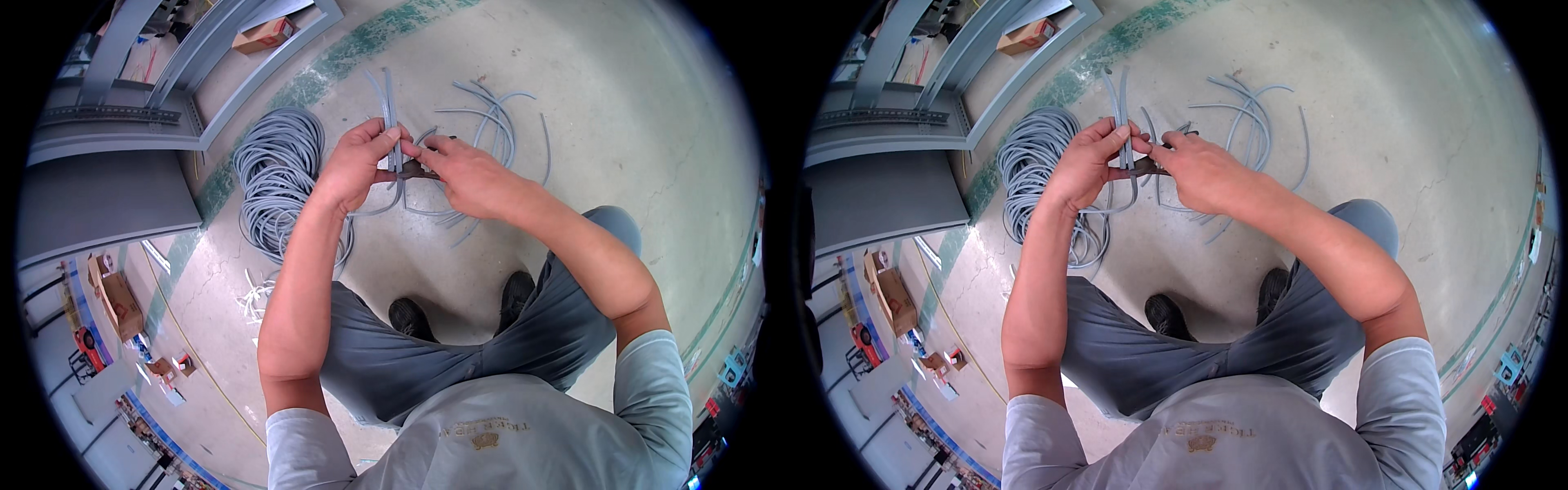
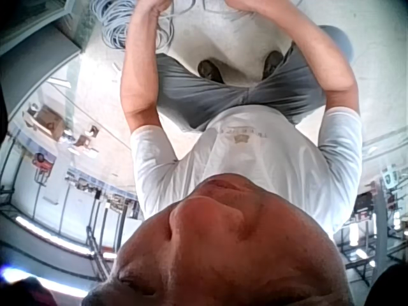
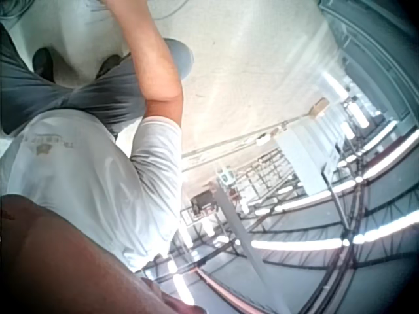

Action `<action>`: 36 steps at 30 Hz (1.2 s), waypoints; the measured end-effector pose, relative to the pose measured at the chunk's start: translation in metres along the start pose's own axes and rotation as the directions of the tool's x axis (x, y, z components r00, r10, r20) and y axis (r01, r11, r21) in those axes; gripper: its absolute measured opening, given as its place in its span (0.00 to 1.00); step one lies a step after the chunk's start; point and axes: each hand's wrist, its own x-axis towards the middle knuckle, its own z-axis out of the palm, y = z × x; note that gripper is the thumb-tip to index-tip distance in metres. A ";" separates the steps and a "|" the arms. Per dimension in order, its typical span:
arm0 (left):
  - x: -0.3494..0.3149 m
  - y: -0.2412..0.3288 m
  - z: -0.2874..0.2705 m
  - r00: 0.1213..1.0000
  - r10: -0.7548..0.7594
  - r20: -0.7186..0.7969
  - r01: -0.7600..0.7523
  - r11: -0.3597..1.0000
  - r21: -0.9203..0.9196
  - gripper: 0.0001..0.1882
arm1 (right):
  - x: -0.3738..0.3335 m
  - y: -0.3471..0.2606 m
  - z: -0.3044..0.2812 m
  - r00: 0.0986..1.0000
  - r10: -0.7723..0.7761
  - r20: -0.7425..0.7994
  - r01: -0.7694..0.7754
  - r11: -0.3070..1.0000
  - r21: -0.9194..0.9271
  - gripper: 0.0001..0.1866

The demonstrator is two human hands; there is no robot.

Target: The person sits on the floor and uses pliers to strip the outer insulation from gray cables. They repeatedly cut the sheath, pull it off, and place the stripped ends into a metal rack.

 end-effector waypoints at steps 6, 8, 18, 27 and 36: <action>0.000 0.000 -0.001 1.000 0.017 0.013 -0.017 1.000 -0.010 0.12 | 0.005 -0.002 -0.004 0.999 0.036 -0.010 -0.036 0.999 0.000 0.20; 0.000 0.000 -0.002 1.000 0.013 0.024 -0.013 1.000 -0.016 0.12 | 0.009 -0.006 -0.012 0.998 0.056 0.038 -0.052 0.995 -0.088 0.19; 0.004 -0.001 -0.005 1.000 0.013 0.013 -0.014 0.996 0.090 0.12 | 0.018 0.016 0.007 0.997 -0.074 0.020 0.074 0.997 0.022 0.13; 0.005 0.008 -0.017 0.994 0.037 -0.107 -0.034 0.999 0.031 0.14 | 0.023 0.021 0.002 0.989 0.055 0.137 -0.049 0.998 -0.044 0.10; -0.006 0.022 -0.024 0.983 0.128 -0.132 -0.135 0.990 -0.041 0.14 | 0.035 0.019 -0.011 0.915 0.191 0.355 -0.401 0.519 0.755 0.16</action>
